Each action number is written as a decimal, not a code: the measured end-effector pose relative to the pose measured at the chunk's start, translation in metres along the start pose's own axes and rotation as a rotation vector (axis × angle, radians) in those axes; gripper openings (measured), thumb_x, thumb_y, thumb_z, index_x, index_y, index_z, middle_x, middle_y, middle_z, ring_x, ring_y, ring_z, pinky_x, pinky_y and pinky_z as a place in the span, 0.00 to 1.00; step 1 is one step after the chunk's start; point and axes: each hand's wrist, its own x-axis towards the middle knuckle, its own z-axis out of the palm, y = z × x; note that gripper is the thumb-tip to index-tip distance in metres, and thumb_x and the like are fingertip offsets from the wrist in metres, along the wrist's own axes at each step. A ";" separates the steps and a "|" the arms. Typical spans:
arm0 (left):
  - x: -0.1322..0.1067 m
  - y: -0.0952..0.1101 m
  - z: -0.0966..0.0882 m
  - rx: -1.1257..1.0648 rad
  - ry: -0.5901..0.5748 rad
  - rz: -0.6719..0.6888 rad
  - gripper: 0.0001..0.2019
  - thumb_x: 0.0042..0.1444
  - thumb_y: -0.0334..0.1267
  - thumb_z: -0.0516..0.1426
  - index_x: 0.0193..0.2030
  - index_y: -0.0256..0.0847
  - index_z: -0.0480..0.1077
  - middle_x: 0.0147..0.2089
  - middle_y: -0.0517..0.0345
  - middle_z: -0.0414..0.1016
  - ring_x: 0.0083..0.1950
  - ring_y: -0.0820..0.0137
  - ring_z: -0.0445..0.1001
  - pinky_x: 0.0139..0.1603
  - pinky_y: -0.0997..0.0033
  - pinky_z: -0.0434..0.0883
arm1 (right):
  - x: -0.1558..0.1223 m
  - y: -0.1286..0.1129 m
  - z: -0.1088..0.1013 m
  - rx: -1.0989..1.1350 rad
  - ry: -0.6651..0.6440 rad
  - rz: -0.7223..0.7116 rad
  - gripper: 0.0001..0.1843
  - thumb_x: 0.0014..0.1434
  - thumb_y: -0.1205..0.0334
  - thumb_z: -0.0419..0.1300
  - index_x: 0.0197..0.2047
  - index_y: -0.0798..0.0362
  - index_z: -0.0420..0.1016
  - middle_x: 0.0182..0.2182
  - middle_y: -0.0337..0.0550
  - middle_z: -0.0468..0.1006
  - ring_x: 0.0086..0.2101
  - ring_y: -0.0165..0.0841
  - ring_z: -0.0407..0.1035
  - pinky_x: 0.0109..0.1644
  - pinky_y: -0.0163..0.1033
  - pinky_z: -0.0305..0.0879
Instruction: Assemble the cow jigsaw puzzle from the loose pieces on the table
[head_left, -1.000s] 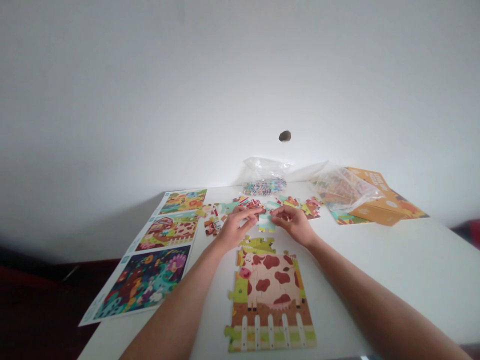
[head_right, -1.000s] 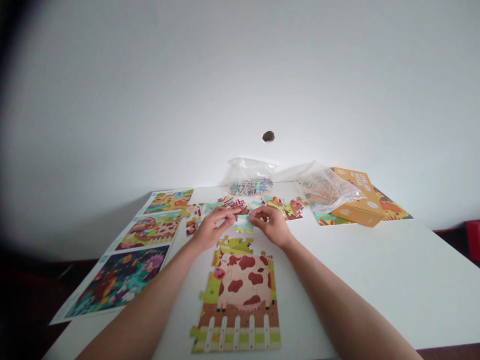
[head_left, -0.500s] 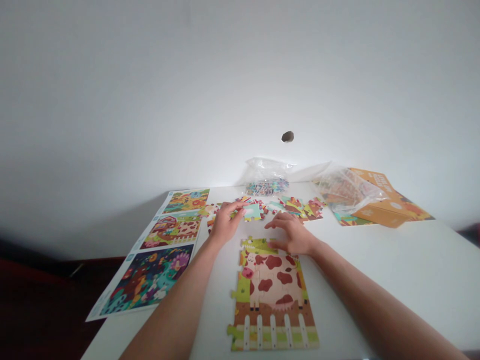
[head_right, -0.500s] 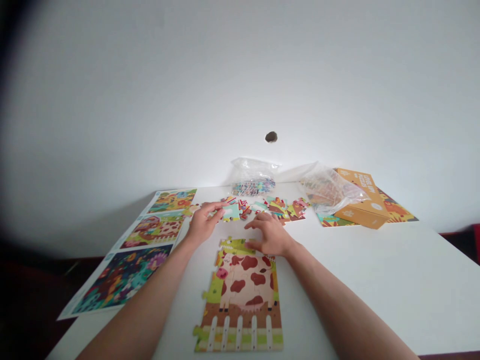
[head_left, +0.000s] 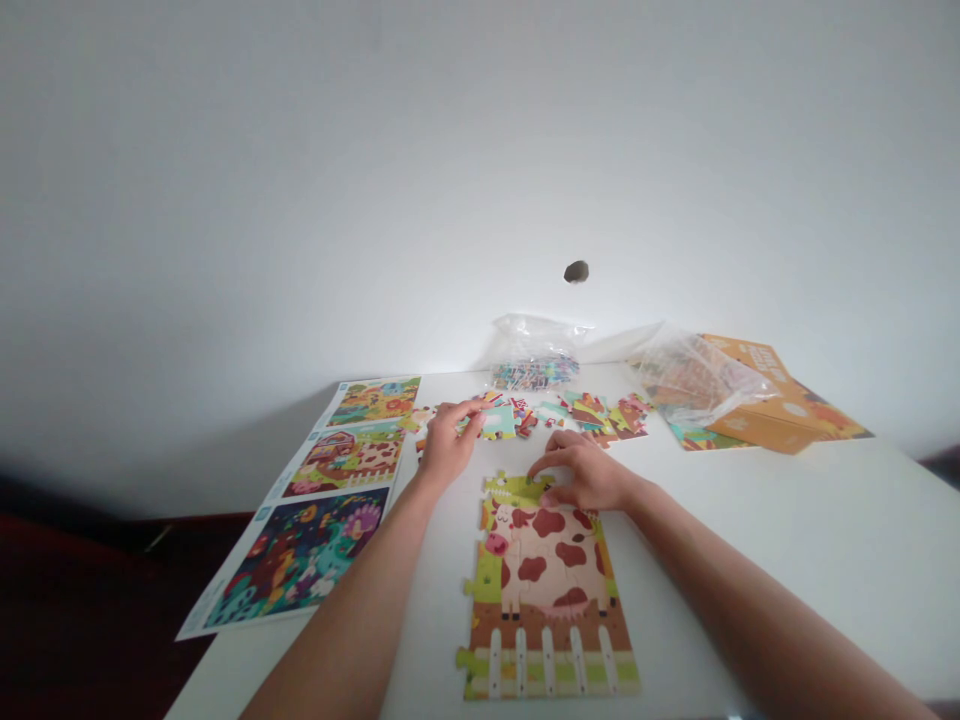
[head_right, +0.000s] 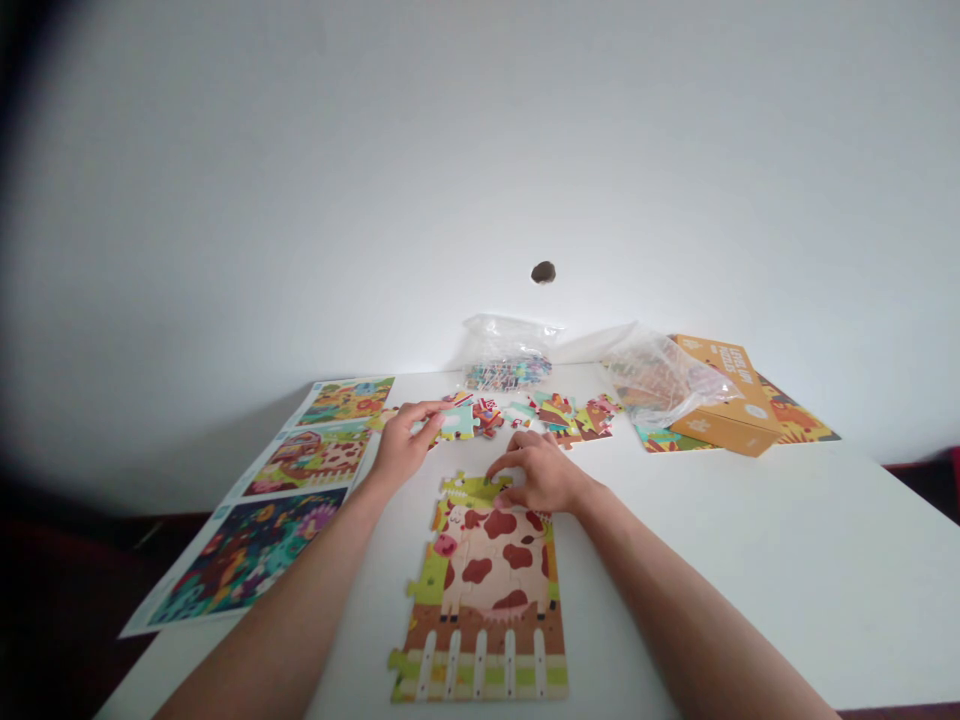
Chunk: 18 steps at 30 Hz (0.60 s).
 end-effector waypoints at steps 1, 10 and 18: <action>0.000 -0.001 0.000 0.001 0.000 0.001 0.12 0.62 0.41 0.55 0.46 0.44 0.79 0.44 0.55 0.82 0.48 0.62 0.76 0.53 0.63 0.70 | 0.000 0.001 0.000 -0.004 -0.002 -0.005 0.21 0.52 0.50 0.72 0.50 0.40 0.81 0.40 0.43 0.71 0.43 0.39 0.67 0.49 0.44 0.58; -0.003 -0.012 0.001 0.096 -0.116 -0.024 0.12 0.59 0.38 0.55 0.44 0.46 0.80 0.40 0.56 0.82 0.46 0.62 0.76 0.52 0.62 0.71 | 0.001 0.002 -0.001 -0.016 -0.020 0.002 0.20 0.53 0.50 0.71 0.50 0.37 0.81 0.42 0.44 0.69 0.45 0.40 0.65 0.52 0.47 0.57; -0.005 -0.018 0.006 -0.022 -0.290 -0.099 0.08 0.57 0.40 0.58 0.39 0.43 0.78 0.40 0.54 0.83 0.45 0.61 0.81 0.50 0.61 0.75 | 0.000 -0.006 -0.002 -0.043 0.008 -0.047 0.30 0.51 0.57 0.71 0.58 0.40 0.75 0.54 0.46 0.70 0.51 0.46 0.62 0.55 0.52 0.57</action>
